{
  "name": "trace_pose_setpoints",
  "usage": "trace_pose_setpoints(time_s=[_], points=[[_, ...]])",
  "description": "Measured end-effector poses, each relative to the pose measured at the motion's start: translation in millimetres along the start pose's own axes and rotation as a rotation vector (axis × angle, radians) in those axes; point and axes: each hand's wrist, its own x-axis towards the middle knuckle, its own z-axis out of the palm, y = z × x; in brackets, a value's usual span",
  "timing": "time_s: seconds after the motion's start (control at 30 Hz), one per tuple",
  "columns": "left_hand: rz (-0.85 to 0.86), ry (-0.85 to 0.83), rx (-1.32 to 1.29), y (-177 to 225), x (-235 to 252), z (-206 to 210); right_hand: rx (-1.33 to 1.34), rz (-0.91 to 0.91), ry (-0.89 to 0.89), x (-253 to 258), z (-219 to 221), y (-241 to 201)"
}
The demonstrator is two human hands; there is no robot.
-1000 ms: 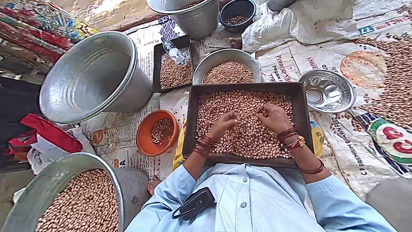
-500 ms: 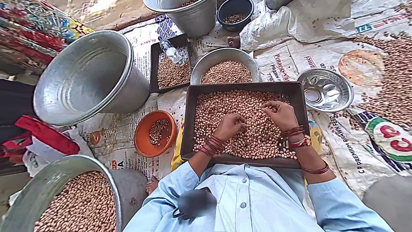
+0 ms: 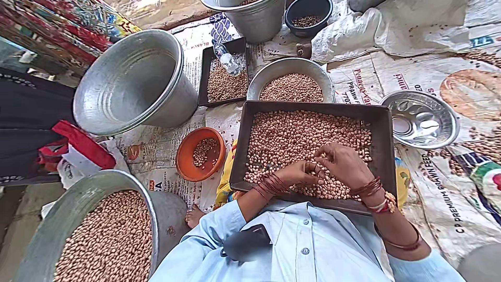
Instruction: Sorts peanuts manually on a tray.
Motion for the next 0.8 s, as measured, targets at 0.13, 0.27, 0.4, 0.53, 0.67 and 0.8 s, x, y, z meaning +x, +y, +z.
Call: trace_pose_setpoints(time_s=[0.13, 0.27, 0.4, 0.53, 0.67, 0.8], points=[[-0.033, 0.000, -0.099, 3.4, -8.0, 0.3, -0.018, -0.162, -0.058, -18.1, 18.0, -29.4], [0.061, 0.117, 0.033, 6.5, -29.6, -25.2, -0.016, -0.265, 0.098, -20.3, 21.6, -24.3], [0.139, 0.625, 0.360, 25.7, -98.8, -73.8, 0.000, -0.191, 0.085, -23.1, 10.3, -1.6], [-0.012, 1.260, 0.740, 40.0, -164.6, -116.6, -0.035, -0.003, -0.008, -29.0, -0.7, 22.7], [0.098, 1.282, 0.887, 40.7, -156.1, -126.4, -0.111, 0.228, -0.088, -26.1, -12.4, 31.6], [0.185, 0.959, 0.891, 42.5, -95.3, -114.9, -0.235, 0.539, -0.100, -22.0, -23.2, 25.1]])
